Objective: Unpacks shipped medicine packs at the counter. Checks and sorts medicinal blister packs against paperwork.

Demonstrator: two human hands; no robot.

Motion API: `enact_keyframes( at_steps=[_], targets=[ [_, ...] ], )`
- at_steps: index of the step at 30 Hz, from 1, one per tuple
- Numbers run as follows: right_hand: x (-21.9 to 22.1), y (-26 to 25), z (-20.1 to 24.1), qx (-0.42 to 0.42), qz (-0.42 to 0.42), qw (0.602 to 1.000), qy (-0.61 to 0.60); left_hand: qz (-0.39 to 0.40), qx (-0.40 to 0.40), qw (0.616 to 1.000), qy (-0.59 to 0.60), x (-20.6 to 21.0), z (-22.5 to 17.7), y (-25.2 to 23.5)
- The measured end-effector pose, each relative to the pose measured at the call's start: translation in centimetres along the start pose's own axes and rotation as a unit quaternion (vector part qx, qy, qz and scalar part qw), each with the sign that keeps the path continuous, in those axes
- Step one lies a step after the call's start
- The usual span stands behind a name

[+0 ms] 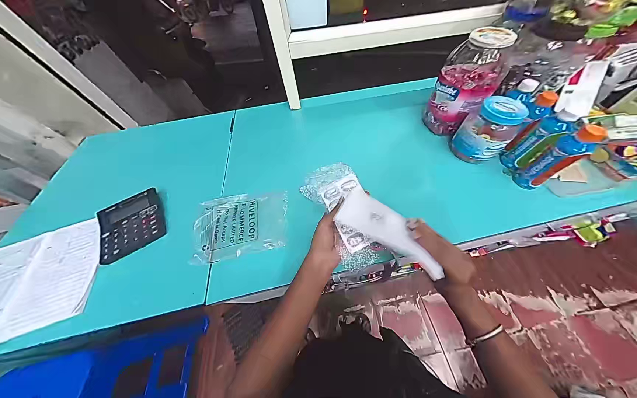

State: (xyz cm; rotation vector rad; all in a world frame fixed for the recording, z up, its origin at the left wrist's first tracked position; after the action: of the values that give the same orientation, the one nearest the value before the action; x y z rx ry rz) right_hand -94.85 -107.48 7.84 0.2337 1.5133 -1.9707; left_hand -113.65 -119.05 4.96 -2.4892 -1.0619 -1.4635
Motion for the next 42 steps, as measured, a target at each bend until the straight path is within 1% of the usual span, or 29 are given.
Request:
enact_keyframes(
  at_steps=[2,3,5,7,8,11,13,14,16,17,19,20,21,22,24,25,27,29,30,32,33,35,36,37,38,39,40,41,42],
  targets=[
    [-1.8,-0.4,-2.7,0.093,-0.049,0.992,0.076,0.046,0.007,0.999,-0.005,0.2,-0.4,-0.4],
    [-2.1,-0.7,-4.4,0.120,-0.030,0.987,0.107,0.075,0.015,0.997,0.000,0.2,-0.5,-0.3],
    [-1.3,-1.0,-7.5,0.144,0.069,0.978,0.133,0.121,0.022,0.992,0.018,0.5,-0.6,0.0],
    [-0.2,-1.3,-8.9,0.156,0.191,0.961,0.124,0.165,0.018,0.985,0.045,0.9,-0.6,0.2],
    [0.1,-1.8,-8.3,0.156,0.208,0.960,0.104,0.182,0.012,0.982,0.049,1.0,-0.6,0.3],
    [1.4,-4.8,-3.4,0.097,0.157,0.983,0.022,0.180,-0.023,0.983,0.027,1.1,-0.1,0.3],
    [3.7,-6.3,0.0,0.046,0.152,0.987,0.012,0.101,-0.041,0.994,-0.026,1.1,0.1,0.6],
    [5.0,-6.9,1.2,0.019,0.154,0.987,0.036,0.065,-0.052,0.995,-0.056,1.0,0.1,0.9],
    [6.8,-7.6,2.3,-0.023,0.170,0.982,0.081,0.024,-0.067,0.990,-0.125,0.8,-0.2,1.7],
    [7.2,-7.9,2.5,-0.033,0.180,0.979,0.090,0.023,-0.069,0.981,-0.179,0.6,-0.6,2.3],
    [7.4,-7.9,2.4,-0.009,0.217,0.975,0.042,0.041,-0.080,0.951,-0.296,0.4,-1.4,3.8],
    [7.3,-7.6,2.3,0.036,0.250,0.967,-0.039,0.064,-0.095,0.940,-0.322,0.1,-1.7,4.5],
    [7.2,-7.1,2.0,0.094,0.286,0.939,-0.166,0.100,-0.115,0.932,-0.329,-0.4,-2.0,5.1],
    [7.2,-6.5,1.8,0.147,0.302,0.891,-0.306,0.141,-0.143,0.921,-0.333,-1.1,-2.5,5.6],
    [7.2,-5.4,1.6,0.214,0.339,0.764,-0.506,0.263,-0.200,0.876,-0.350,-2.5,-3.7,6.2],
    [7.1,-5.0,2.0,0.220,0.370,0.707,-0.561,0.354,-0.218,0.833,-0.366,-3.0,-4.1,6.3],
    [6.8,-4.6,3.5,0.209,0.436,0.608,-0.629,0.520,-0.214,0.720,-0.406,-3.3,-4.0,6.6],
    [6.4,-4.8,4.5,0.195,0.467,0.537,-0.675,0.591,-0.209,0.637,-0.448,-2.9,-3.5,7.0],
    [6.3,-4.9,4.5,0.196,0.468,0.518,-0.689,0.605,-0.221,0.610,-0.462,-2.7,-3.4,7.0],
    [6.1,-5.0,3.7,0.199,0.456,0.510,-0.702,0.611,-0.249,0.577,-0.481,-2.6,-3.5,6.7],
    [5.8,-5.1,3.2,0.193,0.443,0.516,-0.707,0.615,-0.260,0.564,-0.486,-2.7,-3.7,6.5],
    [4.5,-6.0,1.5,0.187,0.376,0.556,-0.717,0.628,-0.275,0.540,-0.489,-3.4,-4.0,6.5],
    [3.6,-6.6,0.5,0.187,0.326,0.587,-0.717,0.625,-0.274,0.537,-0.496,-3.9,-4.4,6.5],
    [2.8,-7.3,-0.6,0.208,0.281,0.621,-0.702,0.609,-0.253,0.553,-0.509,-4.3,-5.1,6.3],
    [2.4,-7.8,-1.6,0.237,0.256,0.667,-0.658,0.581,-0.219,0.593,-0.513,-4.5,-6.1,6.2],
    [2.5,-8.1,-2.1,0.256,0.256,0.718,-0.594,0.554,-0.193,0.651,-0.482,-4.4,-7.0,6.3],
    [3.0,-8.1,-2.0,0.249,0.260,0.757,-0.545,0.526,-0.187,0.729,-0.396,-4.0,-7.4,6.3],
    [3.8,-7.9,-1.6,0.230,0.261,0.784,-0.515,0.481,-0.172,0.812,-0.282,-3.8,-7.3,6.1],
    [4.8,-7.4,-0.9,0.213,0.253,0.806,-0.491,0.436,-0.136,0.871,-0.183,-3.7,-7.2,5.5]
  ],
)
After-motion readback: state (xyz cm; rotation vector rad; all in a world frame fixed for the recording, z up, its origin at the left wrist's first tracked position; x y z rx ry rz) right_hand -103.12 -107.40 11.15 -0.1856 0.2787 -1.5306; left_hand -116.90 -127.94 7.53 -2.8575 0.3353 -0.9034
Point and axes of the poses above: each hand's wrist, its own y-axis away from the middle knuckle, its own x-axis out of the palm, z = x × y, the point moved 6 cm from there along -y, towards the middle knuckle, and after that the axes turned 5 degrees about z, right-handed, at the moved point
